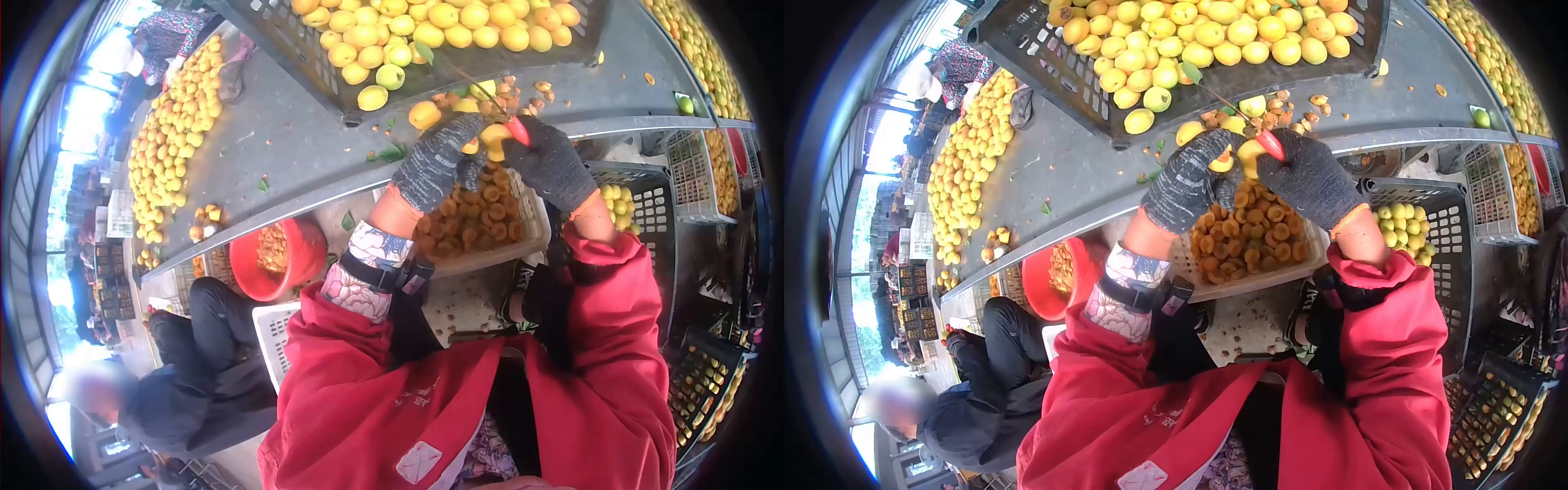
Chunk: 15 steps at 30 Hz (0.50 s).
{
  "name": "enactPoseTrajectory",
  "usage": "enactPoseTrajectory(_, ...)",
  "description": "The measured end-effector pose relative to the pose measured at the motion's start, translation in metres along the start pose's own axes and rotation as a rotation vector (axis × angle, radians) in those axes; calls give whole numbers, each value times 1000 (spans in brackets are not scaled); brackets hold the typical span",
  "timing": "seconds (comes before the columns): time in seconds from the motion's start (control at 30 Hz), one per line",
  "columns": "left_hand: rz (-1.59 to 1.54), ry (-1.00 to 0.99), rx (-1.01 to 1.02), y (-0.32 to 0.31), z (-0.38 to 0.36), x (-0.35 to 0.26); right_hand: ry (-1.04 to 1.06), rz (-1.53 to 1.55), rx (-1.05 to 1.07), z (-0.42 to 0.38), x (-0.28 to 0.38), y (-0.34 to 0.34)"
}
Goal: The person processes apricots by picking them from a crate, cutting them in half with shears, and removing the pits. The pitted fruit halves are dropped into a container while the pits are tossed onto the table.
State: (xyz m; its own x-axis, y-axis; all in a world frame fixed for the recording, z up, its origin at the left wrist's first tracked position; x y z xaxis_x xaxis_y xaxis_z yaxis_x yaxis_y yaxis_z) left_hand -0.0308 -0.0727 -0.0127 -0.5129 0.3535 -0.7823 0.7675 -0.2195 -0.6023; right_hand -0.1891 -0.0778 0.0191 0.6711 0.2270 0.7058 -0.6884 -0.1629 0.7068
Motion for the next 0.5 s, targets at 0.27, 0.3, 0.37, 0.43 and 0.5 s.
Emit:
enactPoseTrajectory(0.27,711,-640,-43,0,-13,-48,72,8,190,-10,-1,-10)
enactPoseTrajectory(0.3,765,-737,-92,0,-16,-59,58,-8,196,-9,-3,-10)
enactPoseTrajectory(0.37,876,-924,-219,-1,-26,-78,102,-99,190,-6,-6,-10)
enactPoseTrajectory(0.43,-89,-439,-310,38,-9,-55,171,-95,180,-6,-5,-17)
enactPoseTrajectory(0.5,289,-697,-393,27,-23,-78,121,-144,172,-10,-5,-21)
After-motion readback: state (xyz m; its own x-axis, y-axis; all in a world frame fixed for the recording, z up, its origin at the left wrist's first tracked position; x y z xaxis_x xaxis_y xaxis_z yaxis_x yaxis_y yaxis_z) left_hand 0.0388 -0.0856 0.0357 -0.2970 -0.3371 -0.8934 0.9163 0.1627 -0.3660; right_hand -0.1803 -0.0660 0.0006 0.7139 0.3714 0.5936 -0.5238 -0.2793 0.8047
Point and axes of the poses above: each hand's wrist, its own z-axis towards the middle knuckle, its own y-axis out of the back of the hand, x = y × z, the point moved 8 cm from there along z, towards the middle knuckle, and after that the axes turned 13 degrees about -z, right-handed, at the moved point
